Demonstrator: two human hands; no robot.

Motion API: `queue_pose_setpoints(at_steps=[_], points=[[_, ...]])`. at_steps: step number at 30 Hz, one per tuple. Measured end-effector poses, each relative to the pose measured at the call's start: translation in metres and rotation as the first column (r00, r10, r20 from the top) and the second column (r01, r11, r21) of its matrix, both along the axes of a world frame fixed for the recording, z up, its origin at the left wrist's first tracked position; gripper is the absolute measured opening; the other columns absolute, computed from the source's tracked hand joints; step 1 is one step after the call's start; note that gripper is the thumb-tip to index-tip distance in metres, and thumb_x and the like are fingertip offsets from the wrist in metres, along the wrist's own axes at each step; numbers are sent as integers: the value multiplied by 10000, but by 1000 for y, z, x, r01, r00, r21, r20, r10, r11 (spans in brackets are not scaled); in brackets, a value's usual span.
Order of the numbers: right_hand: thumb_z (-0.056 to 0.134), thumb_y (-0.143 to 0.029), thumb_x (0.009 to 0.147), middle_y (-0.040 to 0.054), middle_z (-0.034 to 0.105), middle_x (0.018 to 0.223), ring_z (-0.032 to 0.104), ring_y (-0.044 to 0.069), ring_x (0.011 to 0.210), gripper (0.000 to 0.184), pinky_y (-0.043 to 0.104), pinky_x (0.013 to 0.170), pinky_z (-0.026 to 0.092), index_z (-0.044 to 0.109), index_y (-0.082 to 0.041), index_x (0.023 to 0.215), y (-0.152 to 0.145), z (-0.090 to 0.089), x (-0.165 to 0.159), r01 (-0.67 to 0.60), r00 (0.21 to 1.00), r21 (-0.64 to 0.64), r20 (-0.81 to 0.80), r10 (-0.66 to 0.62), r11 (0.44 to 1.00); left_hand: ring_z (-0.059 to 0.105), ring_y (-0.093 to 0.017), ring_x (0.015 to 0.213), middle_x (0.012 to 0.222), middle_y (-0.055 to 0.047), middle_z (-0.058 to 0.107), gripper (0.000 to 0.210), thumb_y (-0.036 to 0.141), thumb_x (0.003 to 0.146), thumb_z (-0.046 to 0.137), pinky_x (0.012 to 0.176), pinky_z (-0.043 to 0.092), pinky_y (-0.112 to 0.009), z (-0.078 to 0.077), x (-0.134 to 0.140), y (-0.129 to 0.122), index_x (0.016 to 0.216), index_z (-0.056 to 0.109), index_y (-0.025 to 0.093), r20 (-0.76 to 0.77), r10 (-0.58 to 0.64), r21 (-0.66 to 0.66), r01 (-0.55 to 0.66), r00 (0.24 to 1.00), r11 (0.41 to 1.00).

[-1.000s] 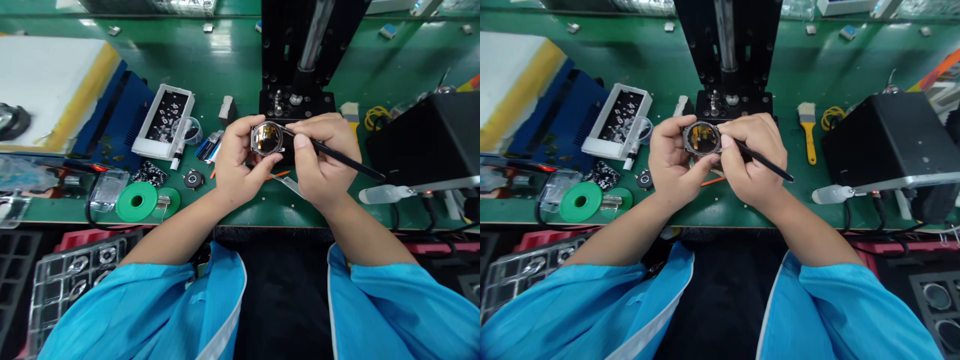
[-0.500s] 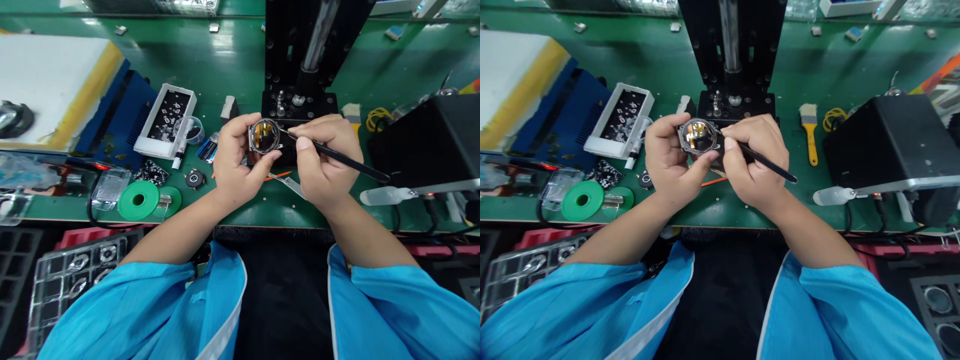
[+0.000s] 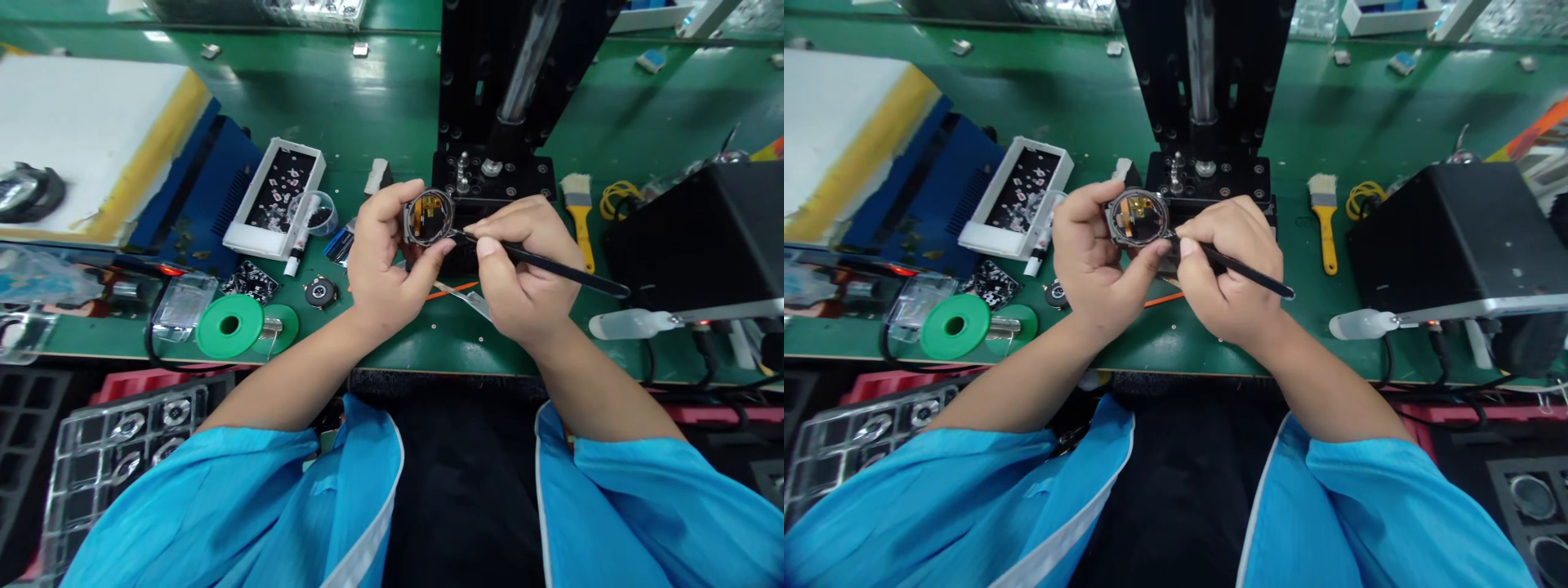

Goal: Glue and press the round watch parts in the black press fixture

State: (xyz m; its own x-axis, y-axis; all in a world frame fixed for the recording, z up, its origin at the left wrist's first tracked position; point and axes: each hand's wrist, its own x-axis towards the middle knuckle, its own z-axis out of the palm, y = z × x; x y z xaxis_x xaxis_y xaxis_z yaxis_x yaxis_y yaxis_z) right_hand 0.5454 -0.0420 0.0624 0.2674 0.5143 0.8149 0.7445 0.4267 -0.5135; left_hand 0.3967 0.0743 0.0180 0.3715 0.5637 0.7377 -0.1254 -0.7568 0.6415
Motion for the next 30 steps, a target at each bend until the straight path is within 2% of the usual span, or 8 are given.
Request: queue_pose_setpoints(at_steps=[3,6,12,21,24,27,30], points=[[614,-293,1083,48,753,955,740,270,901,99,542,849,671,692,-291,1023,0,1,0,-11,1000,11,18,11,1000,559,-396,1544,1526,-118,553,709,645,1027,777,1237,597,-578,0,-2,0,1593,481,336,-14,-9,-25,9,1000,1000],[609,-257,1082,48,749,954,734,261,898,100,522,835,665,682,-289,1020,0,2,0,-24,1000,20,17,24,1000,589,-381,1514,1529,-115,560,709,634,1020,793,1252,586,-569,1,-1,2,1581,480,332,6,-30,-28,30,1000,999],[636,-240,1058,24,743,885,723,241,851,108,483,772,628,687,-272,968,2,5,0,-35,999,55,2,35,998,703,-313,1326,1442,-106,620,679,636,1022,781,1152,659,-488,3,5,3,1559,509,323,77,16,103,-24,997,994],[658,-165,980,18,777,893,716,224,856,103,446,769,589,720,-238,941,3,7,-2,-62,997,77,-38,65,995,598,-399,1526,1526,-124,584,759,717,984,796,1239,602,-565,0,1,4,1570,505,331,9,-8,-21,8,1000,1000],[659,-166,990,18,776,898,718,228,851,113,448,771,593,720,-254,956,2,7,-2,-55,998,78,-33,58,995,622,-399,1481,1498,-133,600,753,719,976,804,1197,626,-560,0,3,4,1549,533,313,26,28,-10,-28,999,1000],[651,-168,1013,21,772,910,723,238,860,129,459,781,607,711,-277,984,1,7,-2,-49,999,68,-20,50,996,681,-348,1365,1462,-125,622,710,644,992,817,1143,657,-514,3,5,3,1558,533,322,85,15,50,-20,996,999],[642,-184,1035,30,763,924,728,248,873,121,480,806,627,698,-284,994,0,6,-2,-45,999,46,-14,46,998,681,-350,1375,1473,-124,617,696,624,1001,814,1142,656,-507,6,5,0,1557,529,318,70,7,5,-8,998,1000]])
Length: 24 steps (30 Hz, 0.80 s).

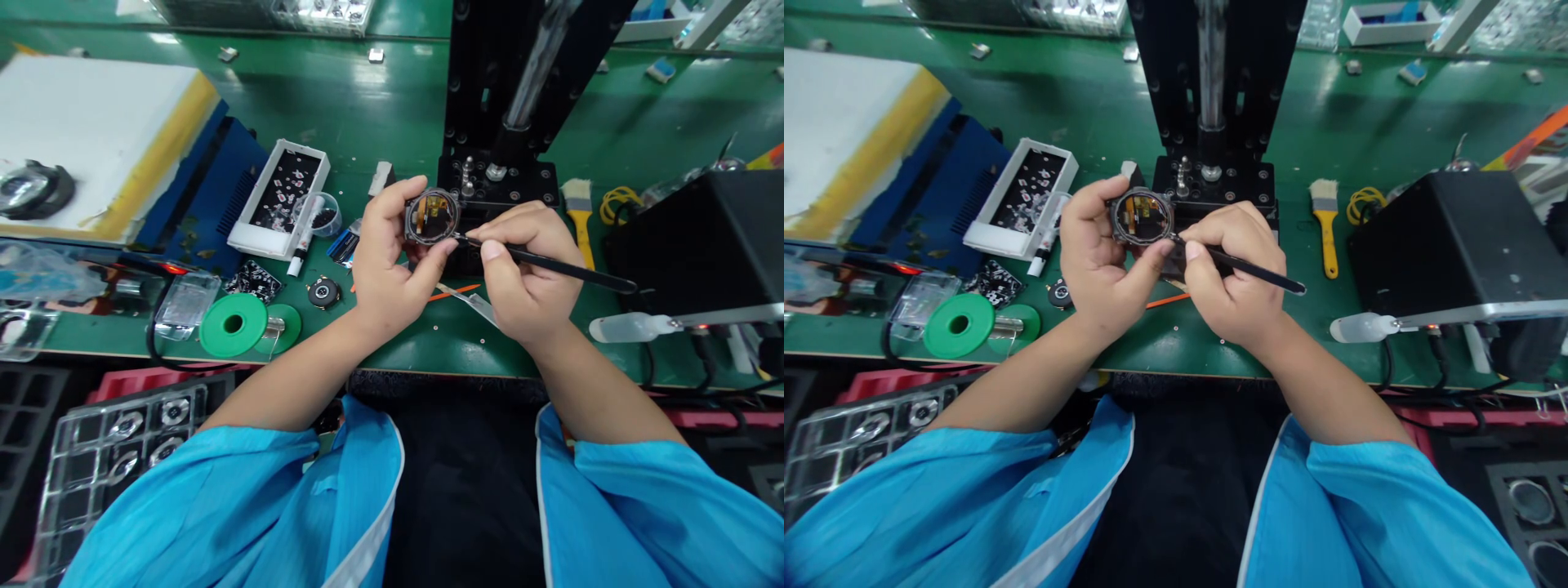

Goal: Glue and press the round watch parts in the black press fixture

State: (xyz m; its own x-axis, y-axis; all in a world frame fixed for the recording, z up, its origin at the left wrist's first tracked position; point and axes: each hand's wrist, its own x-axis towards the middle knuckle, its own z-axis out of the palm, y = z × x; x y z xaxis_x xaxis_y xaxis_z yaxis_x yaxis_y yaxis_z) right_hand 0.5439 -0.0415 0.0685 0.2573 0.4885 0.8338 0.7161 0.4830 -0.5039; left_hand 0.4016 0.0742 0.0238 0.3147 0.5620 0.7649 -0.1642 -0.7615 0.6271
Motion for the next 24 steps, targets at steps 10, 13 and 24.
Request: queue_pose_setpoints(at_steps=[10,13,24], points=[[646,-181,1024,29,764,915,721,244,866,117,478,787,611,700,-274,978,0,2,-1,2,1000,2,-13,-2,1000,650,-401,1461,1497,-124,597,775,714,957,837,1094,684,-526,0,-3,2,1549,520,327,-42,-54,-120,49,998,992],[651,-171,1011,20,765,905,711,231,858,114,458,777,596,706,-264,975,1,1,-1,-14,1000,24,-13,14,1000,653,-410,1460,1471,-114,603,764,738,957,826,1063,696,-542,1,-1,2,1532,530,332,-24,-80,-145,76,996,987],[676,-211,1007,-3,785,903,730,215,842,72,443,784,593,713,-262,971,2,2,1,-10,1000,52,14,9,999,675,-383,1432,1391,-94,655,748,698,923,892,1066,690,-498,6,-1,-1,1471,557,316,14,-110,-234,110,994,966]])
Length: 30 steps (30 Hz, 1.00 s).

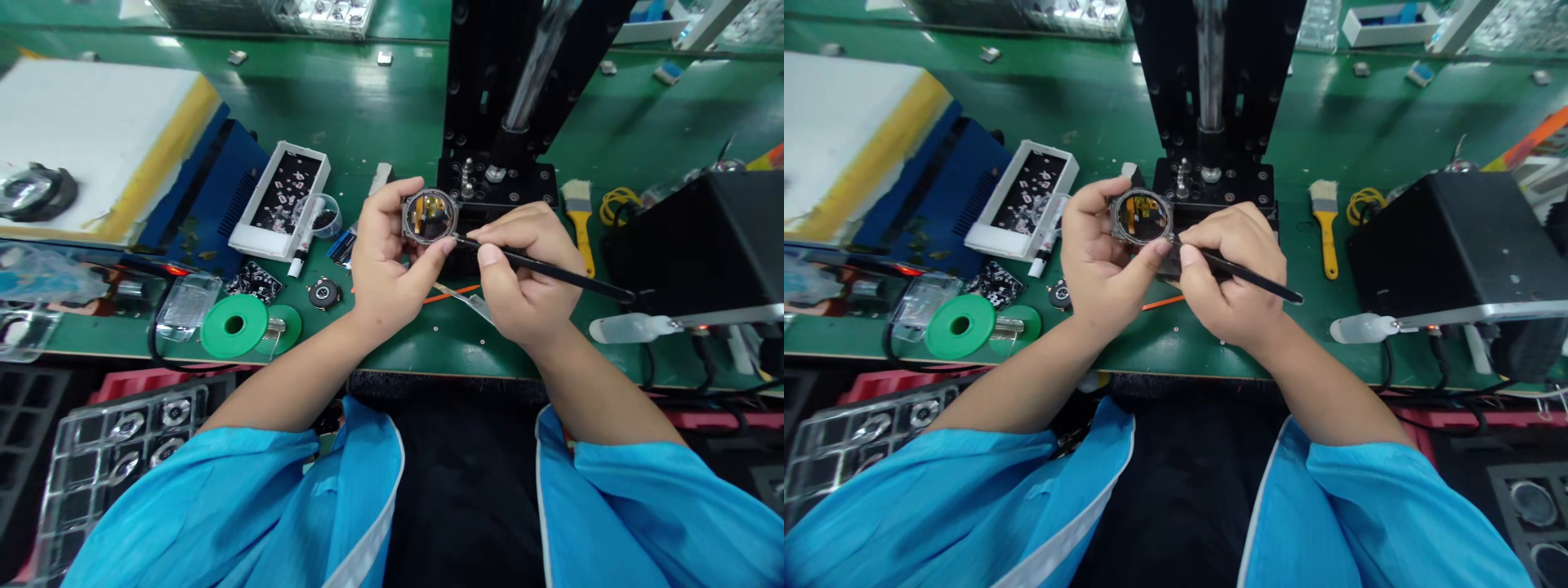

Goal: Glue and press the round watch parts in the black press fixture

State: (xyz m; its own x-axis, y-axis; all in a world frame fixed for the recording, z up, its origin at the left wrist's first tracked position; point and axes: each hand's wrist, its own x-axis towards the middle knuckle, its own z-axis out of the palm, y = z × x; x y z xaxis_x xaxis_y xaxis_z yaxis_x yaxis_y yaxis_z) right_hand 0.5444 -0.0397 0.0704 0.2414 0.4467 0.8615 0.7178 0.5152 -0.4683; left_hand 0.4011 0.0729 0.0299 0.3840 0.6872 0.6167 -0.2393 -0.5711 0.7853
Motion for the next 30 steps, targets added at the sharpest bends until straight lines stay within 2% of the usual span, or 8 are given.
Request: queue_pose_setpoints(at_steps=[4,7,10,13,18,21,24,30], points=[[634,-285,1023,19,797,934,760,248,883,97,496,841,620,711,-274,964,-4,6,-2,21,998,-4,-56,-21,1000,722,-334,1354,1328,-93,691,753,692,910,908,1015,687,-423,7,0,-6,1439,548,295,12,-23,-108,24,1000,994],[527,-354,1046,63,772,961,775,299,947,199,567,885,639,680,-277,946,-8,8,-6,55,990,-16,-131,-57,998,783,-272,1196,1256,-84,730,729,674,882,943,958,686,-382,14,0,-12,1370,576,274,62,-101,-228,113,993,967],[518,-372,1043,71,733,945,770,321,954,200,585,882,644,654,-280,928,-9,4,-7,98,977,-13,-190,-98,995,802,-238,1076,1174,-78,771,745,690,818,987,928,687,-369,24,-1,-15,1280,610,244,120,-202,-362,233,972,903],[574,-385,1071,62,735,965,746,273,856,180,494,786,633,718,-282,1042,-8,-5,-5,107,972,-104,-199,-126,989,805,-232,1024,1103,-81,795,765,717,762,1014,878,685,-352,33,-2,-17,1203,632,222,142,-270,-490,305,952,817],[693,-430,1082,16,714,947,650,176,737,342,367,676,549,738,-295,1393,-9,-9,0,39,999,-278,-26,-48,960,691,-127,713,903,-16,742,744,748,747,1005,611,576,-257,39,-6,-17,1122,655,209,133,-359,-566,368,924,738],[782,-412,1050,13,742,974,659,162,760,272,338,674,535,765,-290,1292,-9,-4,-1,49,996,-249,80,-29,967,596,-93,613,845,7,694,684,762,799,961,532,523,-243,38,-6,-17,1071,681,200,107,-418,-567,401,902,720],[748,-370,1077,1,741,897,664,160,751,102,330,671,516,762,-268,1082,-7,0,-3,72,992,-243,121,-44,967,613,-106,651,841,0,686,662,777,835,923,595,561,-261,35,-5,-17,1064,695,199,86,-420,-556,393,904,732],[684,-393,1100,5,706,835,656,181,742,154,343,660,482,720,-264,1024,-5,-1,-1,118,988,-288,134,-82,950,701,-160,849,1013,-53,765,560,692,919,897,765,607,-309,29,-4,-20,1165,728,218,75,-273,-351,281,959,893]])
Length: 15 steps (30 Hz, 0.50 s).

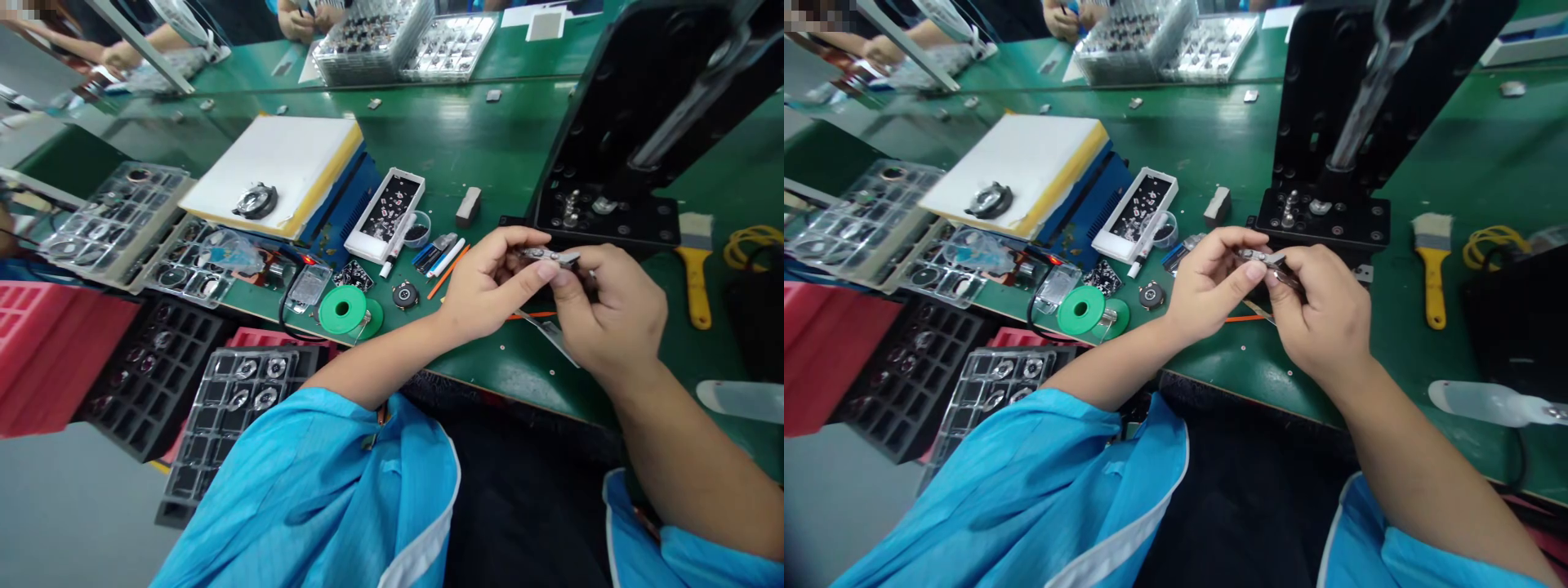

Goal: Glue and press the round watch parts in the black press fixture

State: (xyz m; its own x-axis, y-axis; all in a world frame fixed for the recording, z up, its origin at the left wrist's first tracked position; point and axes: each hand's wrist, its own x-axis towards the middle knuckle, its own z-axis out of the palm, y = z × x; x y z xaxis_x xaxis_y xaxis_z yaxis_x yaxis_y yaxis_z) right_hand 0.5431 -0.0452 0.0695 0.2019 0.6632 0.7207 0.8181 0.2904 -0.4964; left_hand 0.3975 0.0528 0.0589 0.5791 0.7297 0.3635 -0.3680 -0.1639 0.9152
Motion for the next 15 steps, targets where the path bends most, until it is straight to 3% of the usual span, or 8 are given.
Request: queue_pose_setpoints(at_steps=[7,11,15], points=[[660,-346,1079,9,696,817,657,195,734,129,353,640,468,681,-259,985,0,0,2,16,999,-2,50,-16,1000,748,-201,933,1035,-77,804,435,638,1079,707,879,612,-363,-2,-4,4,1066,775,209,-46,140,329,-118,989,937],[683,-290,1047,-1,661,763,634,183,707,144,348,620,431,649,-251,913,-1,3,1,35,997,-12,74,-34,999,755,-207,950,1028,-71,808,424,626,1086,702,913,612,-372,-6,-3,5,1053,772,210,-41,150,335,-128,988,933],[687,-284,1038,-12,617,706,594,172,654,190,341,603,422,622,-248,864,0,2,0,33,998,-16,57,-32,999,705,-172,804,894,-30,755,389,590,1093,708,774,572,-327,-5,-4,4,1035,776,212,-52,141,301,-119,989,946]])
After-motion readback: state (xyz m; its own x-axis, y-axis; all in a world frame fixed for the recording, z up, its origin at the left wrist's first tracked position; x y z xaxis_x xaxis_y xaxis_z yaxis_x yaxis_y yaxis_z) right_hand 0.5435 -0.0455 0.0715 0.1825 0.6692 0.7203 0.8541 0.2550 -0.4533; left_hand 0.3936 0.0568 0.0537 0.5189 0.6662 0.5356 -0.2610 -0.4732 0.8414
